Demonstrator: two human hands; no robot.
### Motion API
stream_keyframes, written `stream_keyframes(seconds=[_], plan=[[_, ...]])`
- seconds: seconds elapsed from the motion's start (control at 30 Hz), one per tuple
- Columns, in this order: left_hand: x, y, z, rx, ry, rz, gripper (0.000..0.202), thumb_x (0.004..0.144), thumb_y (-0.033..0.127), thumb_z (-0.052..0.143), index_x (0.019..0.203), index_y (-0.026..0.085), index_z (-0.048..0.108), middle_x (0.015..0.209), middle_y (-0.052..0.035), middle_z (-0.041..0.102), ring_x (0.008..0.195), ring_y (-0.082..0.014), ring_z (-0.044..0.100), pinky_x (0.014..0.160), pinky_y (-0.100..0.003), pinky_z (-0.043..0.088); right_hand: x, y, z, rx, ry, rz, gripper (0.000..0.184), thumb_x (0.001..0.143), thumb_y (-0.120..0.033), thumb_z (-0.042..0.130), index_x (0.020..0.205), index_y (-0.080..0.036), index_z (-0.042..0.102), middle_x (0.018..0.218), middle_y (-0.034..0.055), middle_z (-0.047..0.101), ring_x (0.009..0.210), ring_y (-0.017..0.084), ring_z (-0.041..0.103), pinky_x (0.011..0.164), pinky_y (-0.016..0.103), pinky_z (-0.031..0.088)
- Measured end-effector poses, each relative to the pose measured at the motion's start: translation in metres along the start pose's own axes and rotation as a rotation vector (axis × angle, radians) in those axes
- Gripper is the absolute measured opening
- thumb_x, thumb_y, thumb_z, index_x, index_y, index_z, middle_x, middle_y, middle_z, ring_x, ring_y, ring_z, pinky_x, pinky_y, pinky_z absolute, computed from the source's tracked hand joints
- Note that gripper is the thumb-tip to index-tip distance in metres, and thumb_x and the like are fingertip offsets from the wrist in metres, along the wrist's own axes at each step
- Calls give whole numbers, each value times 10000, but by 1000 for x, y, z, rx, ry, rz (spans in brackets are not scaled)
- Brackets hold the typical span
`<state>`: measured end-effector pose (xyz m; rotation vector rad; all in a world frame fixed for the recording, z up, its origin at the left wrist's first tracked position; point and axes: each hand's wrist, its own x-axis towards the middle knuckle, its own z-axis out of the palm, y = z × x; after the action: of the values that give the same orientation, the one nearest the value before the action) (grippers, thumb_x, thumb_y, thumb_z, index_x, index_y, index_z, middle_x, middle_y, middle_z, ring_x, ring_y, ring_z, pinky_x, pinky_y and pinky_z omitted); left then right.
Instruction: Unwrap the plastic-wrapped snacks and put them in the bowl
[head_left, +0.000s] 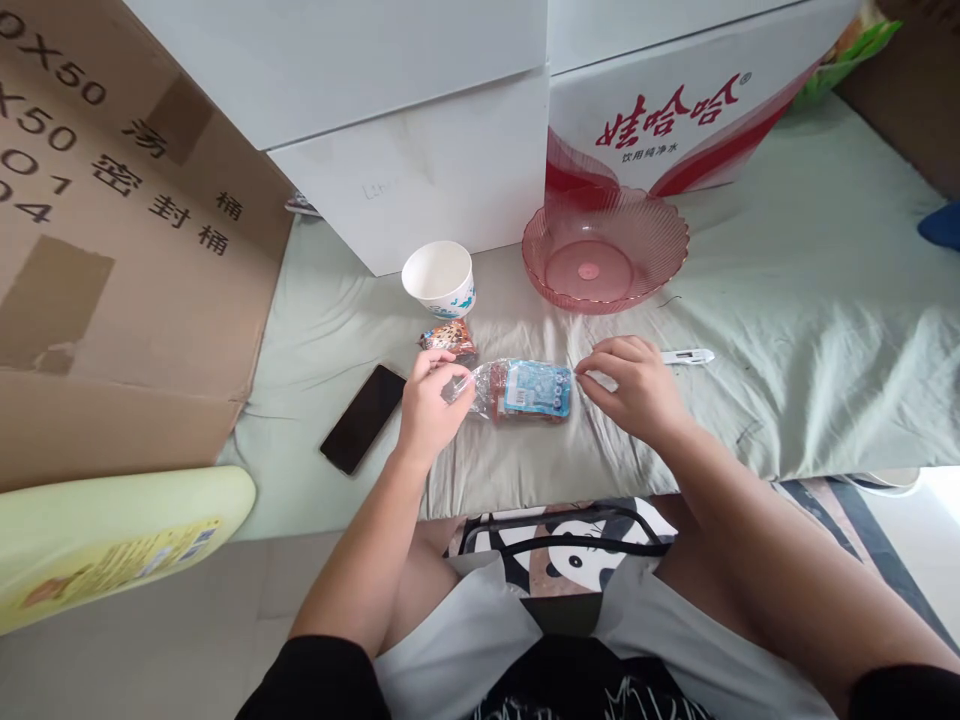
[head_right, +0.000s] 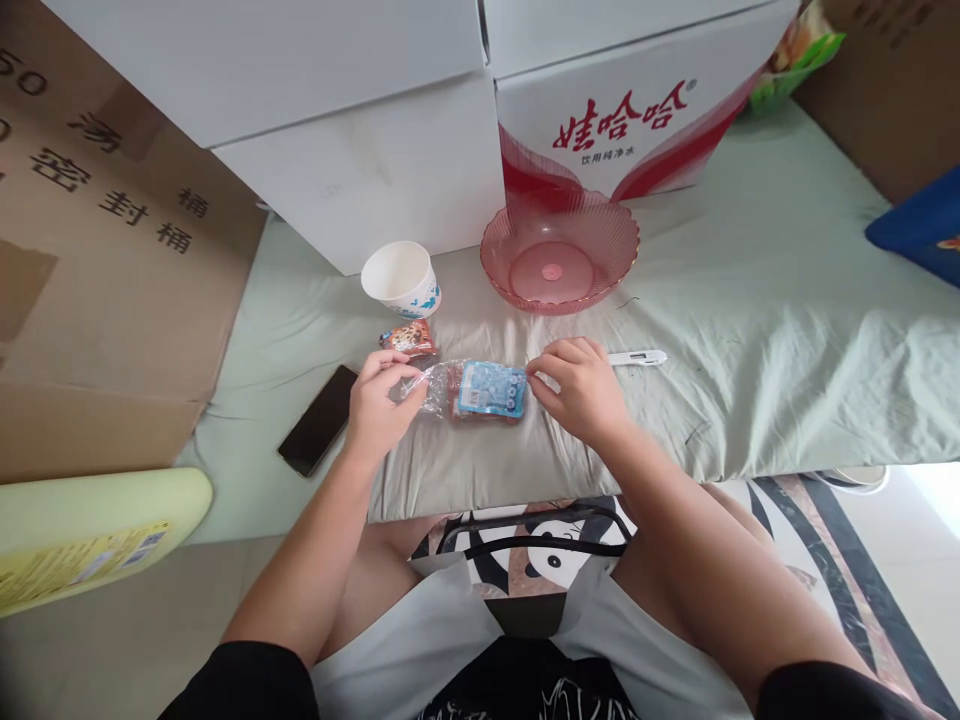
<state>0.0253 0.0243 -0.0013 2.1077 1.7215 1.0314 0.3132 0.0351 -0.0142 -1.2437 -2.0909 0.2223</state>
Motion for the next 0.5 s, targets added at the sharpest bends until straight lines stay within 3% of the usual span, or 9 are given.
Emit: stream_keyframes(seconds=[0.17, 0.27, 0.33, 0.37, 0.43, 0.5], plan=[[-3, 12, -19, -62, 117, 180, 145, 905, 248, 623, 834, 206, 742, 1051, -78, 724, 958, -197, 707, 873, -355, 584, -2, -9, -18, 10, 265, -120, 100, 892, -164, 635, 830, -236, 666, 1068, 73, 733, 1096, 272, 697, 927, 428, 510], [-7, 23, -32, -254, 44, 178, 209, 900, 230, 580, 713, 194, 664, 886, -70, 752, 785, -176, 709, 734, -319, 585, -3, -15, -31, 61, 257, -200, 190, 845, -61, 566, 828, -237, 636, 940, 37, 755, 1094, 256, 717, 1022, 448, 472], [-8, 29, -40, -430, -148, 128, 234, 889, 222, 559, 667, 189, 624, 763, -57, 745, 660, -158, 689, 630, -285, 557, -5, -16, -37, 127, 104, -241, 258, 835, -42, 487, 862, -235, 656, 781, 6, 736, 913, 210, 743, 999, 421, 474], [-9, 32, -44, -499, -301, 82, 226, 877, 219, 559, 666, 184, 629, 727, -54, 744, 620, -153, 683, 593, -270, 539, -6, -16, -38, 144, -24, -228, 288, 841, -58, 459, 903, -233, 680, 715, -3, 714, 789, 186, 728, 923, 385, 494], [-9, 36, -50, -575, -715, -47, 161, 842, 218, 587, 724, 173, 688, 738, -61, 765, 611, -161, 702, 564, -253, 525, -8, -16, -38, 106, -317, -135, 331, 876, -128, 439, 1006, -229, 726, 629, -7, 675, 578, 155, 631, 691, 313, 463], [-8, 38, -51, -570, -1080, -201, 126, 816, 235, 619, 795, 174, 727, 773, -66, 780, 614, -174, 714, 560, -257, 530, -9, -18, -32, -15, -524, -1, 330, 920, -208, 454, 1065, -244, 748, 623, -1, 676, 524, 155, 577, 561, 291, 359]])
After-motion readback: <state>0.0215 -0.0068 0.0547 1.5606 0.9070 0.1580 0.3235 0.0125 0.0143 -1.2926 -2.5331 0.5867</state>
